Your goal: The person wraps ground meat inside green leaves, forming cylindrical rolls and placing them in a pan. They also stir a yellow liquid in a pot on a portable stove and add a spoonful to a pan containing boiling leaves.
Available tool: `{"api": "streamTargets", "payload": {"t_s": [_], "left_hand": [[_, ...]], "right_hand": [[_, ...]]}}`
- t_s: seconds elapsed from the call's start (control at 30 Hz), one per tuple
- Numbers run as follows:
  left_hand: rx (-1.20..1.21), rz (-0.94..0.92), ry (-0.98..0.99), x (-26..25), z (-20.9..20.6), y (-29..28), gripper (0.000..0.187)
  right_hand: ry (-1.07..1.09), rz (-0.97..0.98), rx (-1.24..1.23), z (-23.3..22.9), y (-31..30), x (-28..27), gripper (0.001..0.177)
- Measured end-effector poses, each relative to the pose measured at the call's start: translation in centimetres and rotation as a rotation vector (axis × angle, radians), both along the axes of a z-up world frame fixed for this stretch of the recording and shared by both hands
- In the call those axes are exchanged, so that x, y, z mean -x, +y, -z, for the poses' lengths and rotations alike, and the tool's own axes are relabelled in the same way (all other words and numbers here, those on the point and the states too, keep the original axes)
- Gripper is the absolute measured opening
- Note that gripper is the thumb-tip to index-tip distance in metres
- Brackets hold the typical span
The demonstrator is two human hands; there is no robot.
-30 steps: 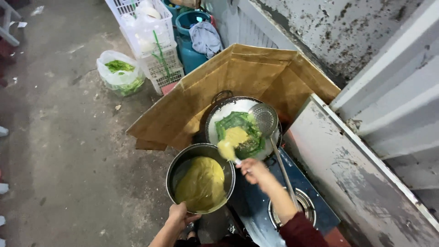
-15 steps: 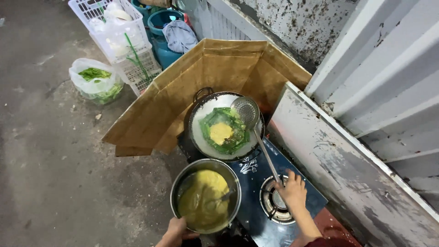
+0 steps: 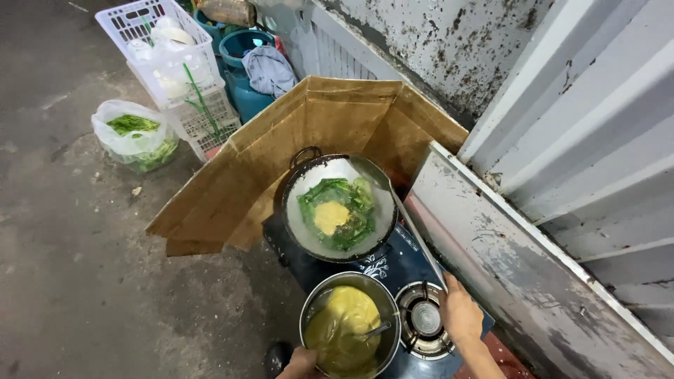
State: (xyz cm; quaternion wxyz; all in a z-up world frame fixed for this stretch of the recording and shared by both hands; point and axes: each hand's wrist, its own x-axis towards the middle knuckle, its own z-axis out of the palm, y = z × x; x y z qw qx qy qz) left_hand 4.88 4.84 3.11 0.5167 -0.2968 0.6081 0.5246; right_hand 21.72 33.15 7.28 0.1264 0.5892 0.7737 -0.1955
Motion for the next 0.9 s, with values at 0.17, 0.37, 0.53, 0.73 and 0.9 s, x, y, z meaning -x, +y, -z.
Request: {"api": "streamTargets", "payload": {"t_s": [0.17, 0.37, 0.53, 0.73, 0.9], "left_hand": [[0.017, 0.139, -0.124, 0.6, 5.7, 2.4, 0.044], [0.004, 0.395, -0.298, 0.3, 8.8, 3.4, 0.06], [-0.079, 0.414, -0.137, 0.4, 10.8, 2.5, 0.055], [0.128, 0.552, -0.132, 2.2, 9.4, 3.0, 0.108], [0.148, 0.565, -0.162, 2.7, 9.6, 3.2, 0.094]], "right_hand": [[-0.022, 0.03, 0.019, -1.7, -0.4, -1.1, 0.046], [-0.057, 0.075, 0.116, 0.9, -2.6, -3.1, 0.05], [-0.118, 0.083, 0.252, 0.9, -2.7, -1.8, 0.047], [0.033, 0.025, 0.026, 0.6, -1.8, -1.2, 0.047], [0.072, 0.005, 0.024, 0.6, -0.2, 0.3, 0.045]]}}
